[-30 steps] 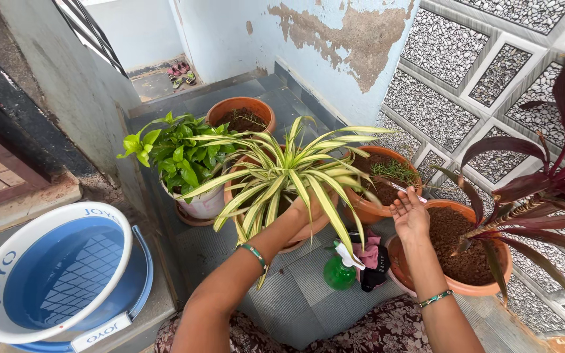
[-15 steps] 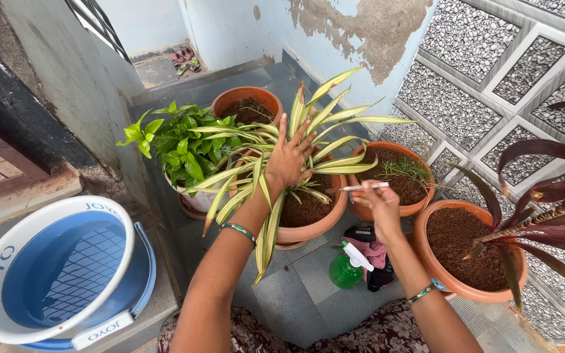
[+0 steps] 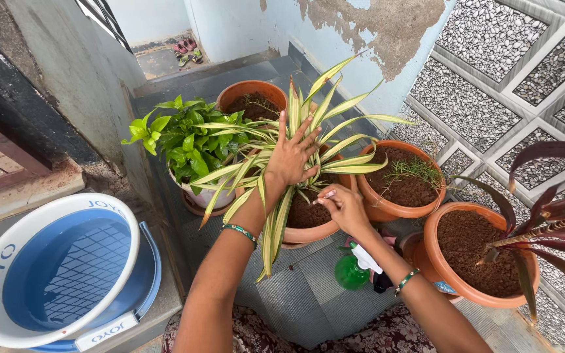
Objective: The person tends to potted plants on a tiled floor. They use a small tool to loosen the soil around a spider plant, then spray the leaves with a spray bottle and wipe them with a cloth.
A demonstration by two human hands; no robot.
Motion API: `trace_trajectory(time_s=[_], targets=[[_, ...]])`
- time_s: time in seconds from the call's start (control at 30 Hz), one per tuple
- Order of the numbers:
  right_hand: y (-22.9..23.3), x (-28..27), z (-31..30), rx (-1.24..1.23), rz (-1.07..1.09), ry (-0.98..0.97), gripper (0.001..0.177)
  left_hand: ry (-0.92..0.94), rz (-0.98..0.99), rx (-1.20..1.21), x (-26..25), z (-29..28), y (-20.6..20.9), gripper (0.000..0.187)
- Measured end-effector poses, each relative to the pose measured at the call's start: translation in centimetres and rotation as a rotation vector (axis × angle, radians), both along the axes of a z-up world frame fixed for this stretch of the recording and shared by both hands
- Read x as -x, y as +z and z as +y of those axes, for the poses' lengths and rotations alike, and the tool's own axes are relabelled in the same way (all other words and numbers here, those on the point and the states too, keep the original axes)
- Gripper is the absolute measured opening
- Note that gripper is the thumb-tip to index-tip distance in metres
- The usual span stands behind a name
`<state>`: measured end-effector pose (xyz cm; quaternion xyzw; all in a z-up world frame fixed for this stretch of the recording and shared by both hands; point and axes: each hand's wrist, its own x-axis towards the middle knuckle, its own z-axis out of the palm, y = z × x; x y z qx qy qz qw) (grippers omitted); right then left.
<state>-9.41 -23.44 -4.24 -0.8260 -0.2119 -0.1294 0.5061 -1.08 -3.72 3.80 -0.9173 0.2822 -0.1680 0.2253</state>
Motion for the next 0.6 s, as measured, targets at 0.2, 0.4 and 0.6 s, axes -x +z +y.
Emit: trace_trajectory(time_s=[0.2,0.4,0.6], targets=[[0.0,-0.7,-0.5,-0.004,-0.013,-0.141,0.013,-0.006,-0.021,0.056,0.1,0.5,-0.5,0.070],[-0.3,1.1,1.1,-0.028,0.040,0.030,0.008,-0.019,-0.014,0.095,0.0,0.2,-0.8,0.072],[1.4,1.2,0.8,0.223,0.091,-0.199,0.012,-0.006,-0.013,0.146,0.5,0.9,-1.1,0.072]])
